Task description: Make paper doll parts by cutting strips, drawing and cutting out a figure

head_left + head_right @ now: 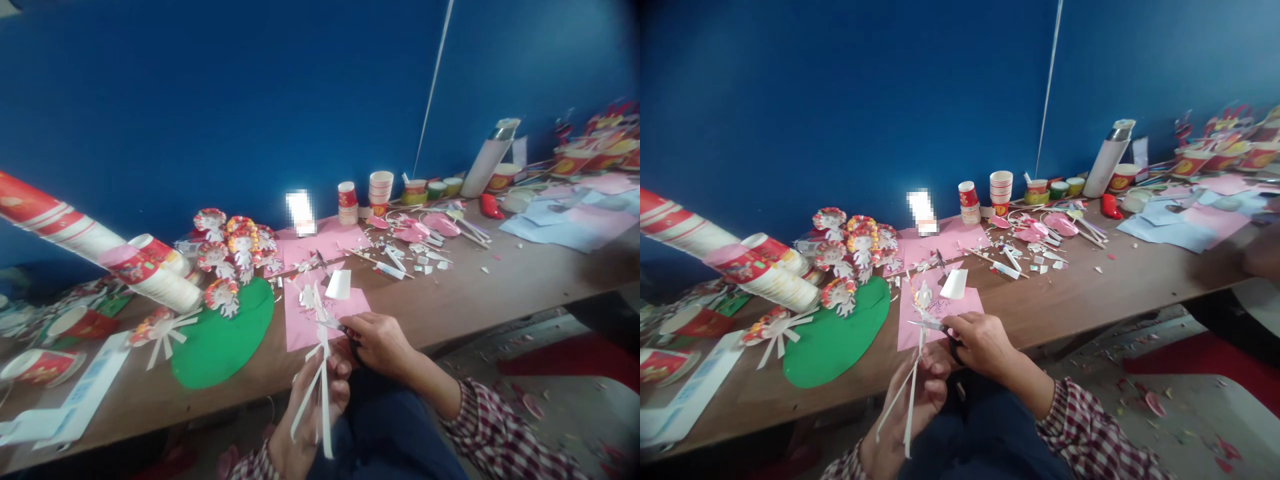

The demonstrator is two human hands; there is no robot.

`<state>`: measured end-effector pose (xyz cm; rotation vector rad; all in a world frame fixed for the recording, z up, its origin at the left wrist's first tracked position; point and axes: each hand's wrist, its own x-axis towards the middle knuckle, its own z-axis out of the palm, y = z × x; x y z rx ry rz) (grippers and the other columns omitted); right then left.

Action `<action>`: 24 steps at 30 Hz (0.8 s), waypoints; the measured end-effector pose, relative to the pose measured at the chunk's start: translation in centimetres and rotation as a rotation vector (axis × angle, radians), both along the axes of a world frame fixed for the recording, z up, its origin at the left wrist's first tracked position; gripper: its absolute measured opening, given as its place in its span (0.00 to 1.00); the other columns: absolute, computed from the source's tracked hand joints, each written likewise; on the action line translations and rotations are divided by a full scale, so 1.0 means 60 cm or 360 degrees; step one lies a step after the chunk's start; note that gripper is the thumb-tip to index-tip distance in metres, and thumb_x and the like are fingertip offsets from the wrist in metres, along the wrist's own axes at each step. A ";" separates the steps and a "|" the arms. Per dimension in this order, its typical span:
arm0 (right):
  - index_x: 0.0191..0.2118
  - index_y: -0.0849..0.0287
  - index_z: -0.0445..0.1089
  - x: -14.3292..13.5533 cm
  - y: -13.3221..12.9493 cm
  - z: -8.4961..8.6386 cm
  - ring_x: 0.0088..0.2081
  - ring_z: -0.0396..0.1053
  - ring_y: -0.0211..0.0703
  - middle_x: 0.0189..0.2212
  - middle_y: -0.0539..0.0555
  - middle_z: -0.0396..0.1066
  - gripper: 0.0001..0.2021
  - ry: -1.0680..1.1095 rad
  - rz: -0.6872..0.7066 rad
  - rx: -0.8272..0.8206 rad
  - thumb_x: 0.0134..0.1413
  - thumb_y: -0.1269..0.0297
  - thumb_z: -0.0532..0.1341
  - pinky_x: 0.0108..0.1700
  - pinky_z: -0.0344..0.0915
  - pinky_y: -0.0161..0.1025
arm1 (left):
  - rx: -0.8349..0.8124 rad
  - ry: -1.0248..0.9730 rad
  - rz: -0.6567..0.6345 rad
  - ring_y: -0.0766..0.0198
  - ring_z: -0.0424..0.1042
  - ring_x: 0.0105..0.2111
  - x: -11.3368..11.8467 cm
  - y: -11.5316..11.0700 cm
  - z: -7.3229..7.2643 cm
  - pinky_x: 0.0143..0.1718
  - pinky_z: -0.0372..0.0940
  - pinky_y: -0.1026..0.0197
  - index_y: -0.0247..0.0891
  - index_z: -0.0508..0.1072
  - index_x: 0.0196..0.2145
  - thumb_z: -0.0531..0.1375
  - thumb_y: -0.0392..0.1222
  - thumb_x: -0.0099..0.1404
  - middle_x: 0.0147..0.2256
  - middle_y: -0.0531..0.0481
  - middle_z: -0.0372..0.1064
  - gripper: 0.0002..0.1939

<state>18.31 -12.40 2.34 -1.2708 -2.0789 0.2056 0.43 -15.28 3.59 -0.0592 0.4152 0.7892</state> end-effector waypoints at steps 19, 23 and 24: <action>0.38 0.56 0.74 0.016 0.011 0.008 0.26 0.67 0.38 0.24 0.49 0.73 0.15 -0.0180 -0.0009 0.0358 0.42 0.74 0.57 0.30 0.54 0.35 | -0.0096 0.0075 0.0021 0.68 0.70 0.30 0.004 -0.001 0.006 0.25 0.65 0.72 0.31 0.72 0.29 0.70 0.33 0.52 0.27 0.49 0.69 0.10; 0.36 0.57 0.74 0.017 0.010 0.007 0.24 0.67 0.37 0.23 0.49 0.74 0.12 -0.0190 -0.0025 0.0369 0.46 0.73 0.57 0.29 0.53 0.34 | -0.0090 0.0076 0.0023 0.68 0.70 0.30 -0.002 0.000 -0.003 0.25 0.66 0.72 0.32 0.72 0.29 0.69 0.33 0.54 0.27 0.49 0.69 0.08; 0.36 0.57 0.74 0.017 0.010 0.006 0.23 0.67 0.37 0.22 0.50 0.74 0.11 -0.0174 -0.0021 0.0384 0.48 0.72 0.57 0.28 0.53 0.34 | -0.0096 0.0089 0.0028 0.68 0.70 0.30 -0.005 0.001 -0.006 0.26 0.66 0.72 0.32 0.71 0.29 0.68 0.33 0.55 0.27 0.49 0.69 0.07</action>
